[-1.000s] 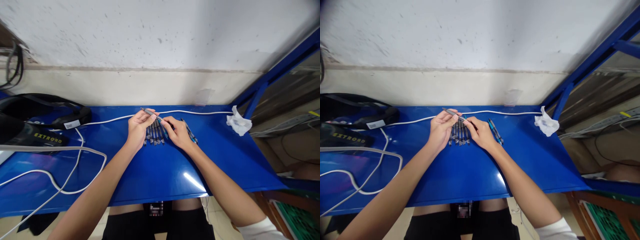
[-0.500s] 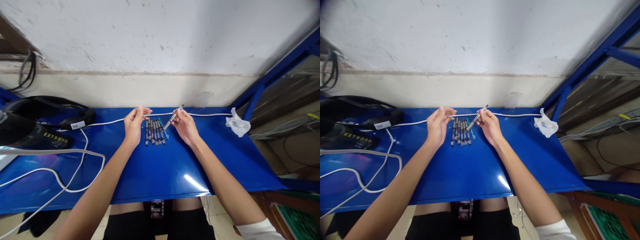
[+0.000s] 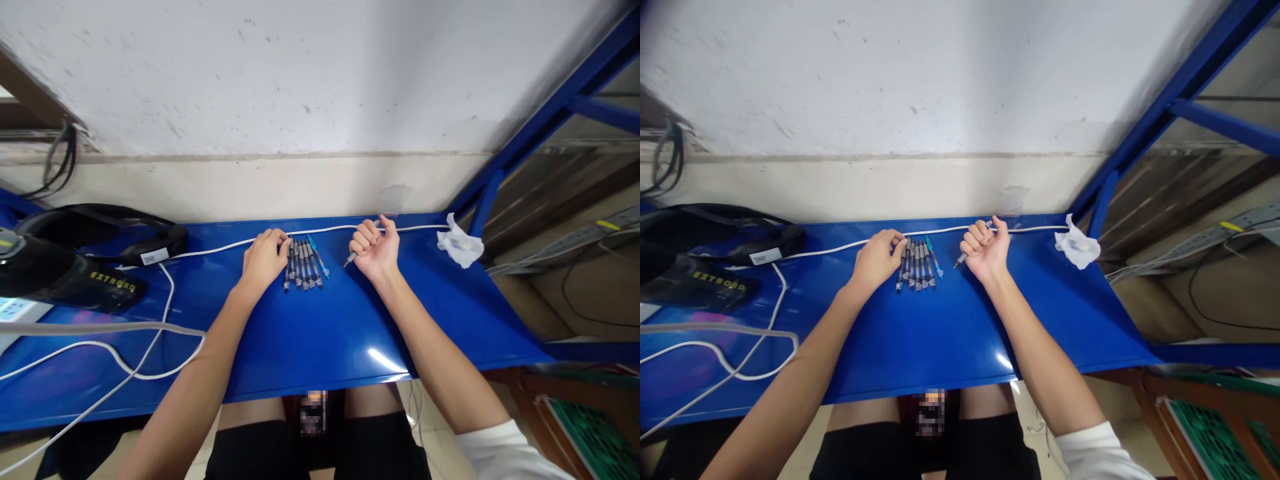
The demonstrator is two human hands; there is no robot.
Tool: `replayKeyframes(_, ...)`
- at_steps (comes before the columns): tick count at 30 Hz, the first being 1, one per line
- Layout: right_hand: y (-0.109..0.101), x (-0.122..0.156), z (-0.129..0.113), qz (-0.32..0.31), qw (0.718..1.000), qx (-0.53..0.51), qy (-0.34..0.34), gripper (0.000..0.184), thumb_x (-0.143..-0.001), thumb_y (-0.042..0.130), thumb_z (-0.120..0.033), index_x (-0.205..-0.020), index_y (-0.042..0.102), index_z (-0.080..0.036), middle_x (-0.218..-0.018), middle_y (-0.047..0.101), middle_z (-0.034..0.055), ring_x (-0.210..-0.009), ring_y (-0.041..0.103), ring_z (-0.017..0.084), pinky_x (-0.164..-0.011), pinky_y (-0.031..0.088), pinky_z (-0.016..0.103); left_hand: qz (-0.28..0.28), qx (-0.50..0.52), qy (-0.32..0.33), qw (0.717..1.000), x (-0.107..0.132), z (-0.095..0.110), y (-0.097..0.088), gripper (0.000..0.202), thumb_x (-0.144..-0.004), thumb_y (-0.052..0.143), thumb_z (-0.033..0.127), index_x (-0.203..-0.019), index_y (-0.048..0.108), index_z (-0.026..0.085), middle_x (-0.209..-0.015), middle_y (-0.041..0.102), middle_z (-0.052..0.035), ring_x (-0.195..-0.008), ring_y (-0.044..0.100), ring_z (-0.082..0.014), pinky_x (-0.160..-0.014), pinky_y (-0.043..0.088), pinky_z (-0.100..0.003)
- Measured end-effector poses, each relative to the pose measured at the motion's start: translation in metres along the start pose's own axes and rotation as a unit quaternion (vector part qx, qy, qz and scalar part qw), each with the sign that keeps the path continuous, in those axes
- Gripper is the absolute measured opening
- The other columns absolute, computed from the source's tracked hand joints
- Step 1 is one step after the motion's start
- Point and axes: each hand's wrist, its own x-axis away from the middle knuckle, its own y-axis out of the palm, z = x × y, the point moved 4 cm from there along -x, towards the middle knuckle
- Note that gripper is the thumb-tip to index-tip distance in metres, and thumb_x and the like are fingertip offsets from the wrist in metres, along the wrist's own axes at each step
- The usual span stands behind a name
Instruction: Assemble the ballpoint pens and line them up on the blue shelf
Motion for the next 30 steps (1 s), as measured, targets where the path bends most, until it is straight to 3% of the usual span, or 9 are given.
replayKeyframes(6, -0.009, 0.002, -0.002, 0.033, 0.997, -0.072, -0.008, 0.057, -0.099, 0.061, -0.047, -0.065, 0.019, -0.027, -0.05, 0.021, -0.0095, -0.045, 0.01, 0.01, -0.038, 0.026, 0.023, -0.009, 0.011, -0.015, 1.0, -0.001, -0.001, 0.002, 0.019, -0.102, 0.066, 0.043, -0.113, 0.07, 0.028, -0.106, 0.08, -0.0074, -0.091, 0.072, -0.0282, -0.072, 0.045, -0.037)
replayKeyframes(11, -0.009, 0.001, -0.006, 0.02, 0.998, -0.053, -0.041, 0.061, -0.096, 0.068, -0.052, -0.066, 0.021, -0.027, -0.053, 0.022, -0.0096, -0.044, 0.013, 0.01, -0.038, 0.029, 0.022, -0.014, 0.013, -0.02, 1.0, -0.001, -0.001, 0.001, 0.016, -0.1, 0.066, 0.036, -0.113, 0.072, 0.029, -0.102, 0.082, -0.0061, -0.09, 0.073, -0.0279, -0.072, 0.045, -0.037)
replayKeyframes(18, -0.009, 0.001, -0.006, 0.024, 0.997, -0.062, -0.03, 0.061, -0.097, 0.066, -0.053, -0.064, 0.022, -0.026, -0.051, 0.021, -0.0098, -0.042, 0.011, 0.009, -0.037, 0.027, 0.023, -0.043, 0.005, -0.024, 0.999, -0.002, -0.001, -0.004, 0.03, -0.086, 0.075, 0.03, -0.116, 0.074, 0.031, -0.107, 0.082, -0.0047, -0.095, 0.075, -0.0312, -0.077, 0.049, -0.039)
replayKeyframes(22, -0.007, 0.001, -0.005, 0.033, 0.998, -0.037, -0.029, 0.053, -0.099, 0.065, -0.063, -0.067, 0.042, -0.027, -0.051, 0.022, -0.0111, -0.043, 0.014, 0.01, -0.037, 0.028, 0.024, -0.056, 0.001, -0.019, 0.998, -0.001, -0.002, -0.004, 0.037, -0.081, 0.078, 0.029, -0.119, 0.074, 0.031, -0.104, 0.083, -0.0045, -0.091, 0.074, -0.0315, -0.077, 0.05, -0.04)
replayKeyframes(26, -0.008, -0.004, -0.004, 0.038, 0.999, 0.014, -0.026, 0.024, -0.1, 0.066, -0.045, -0.091, 0.069, -0.023, -0.047, 0.018, -0.0141, -0.041, 0.015, 0.011, -0.041, 0.033, 0.024, -0.064, 0.017, -0.042, 0.997, -0.002, -0.004, -0.005, 0.041, -0.078, 0.079, 0.029, -0.119, 0.075, 0.03, -0.102, 0.083, -0.0039, -0.087, 0.075, -0.0303, -0.075, 0.051, -0.04)
replayKeyframes(28, -0.007, -0.006, -0.002, 0.034, 0.998, 0.031, -0.035, 0.018, -0.097, 0.066, -0.039, -0.096, 0.072, -0.022, -0.049, 0.025, -0.0128, -0.043, 0.026, 0.012, -0.049, 0.045, 0.026, -0.054, 0.046, -0.051, 0.996, -0.004, -0.006, -0.007, 0.04, -0.076, 0.079, 0.027, -0.115, 0.077, 0.029, -0.099, 0.083, -0.0036, -0.083, 0.075, -0.0285, -0.075, 0.052, -0.04)
replayKeyframes(30, -0.007, -0.007, 0.0, 0.032, 0.997, 0.046, -0.045, 0.023, -0.093, 0.064, -0.043, -0.096, 0.072, -0.022, -0.055, 0.043, -0.0076, -0.053, 0.046, 0.015, -0.064, 0.056, 0.032, -0.029, 0.094, -0.063, 0.993, -0.006, -0.007, -0.009, 0.035, -0.073, 0.08, 0.025, -0.108, 0.079, 0.026, -0.094, 0.083, -0.0042, -0.079, 0.074, -0.0266, -0.077, 0.055, -0.04)
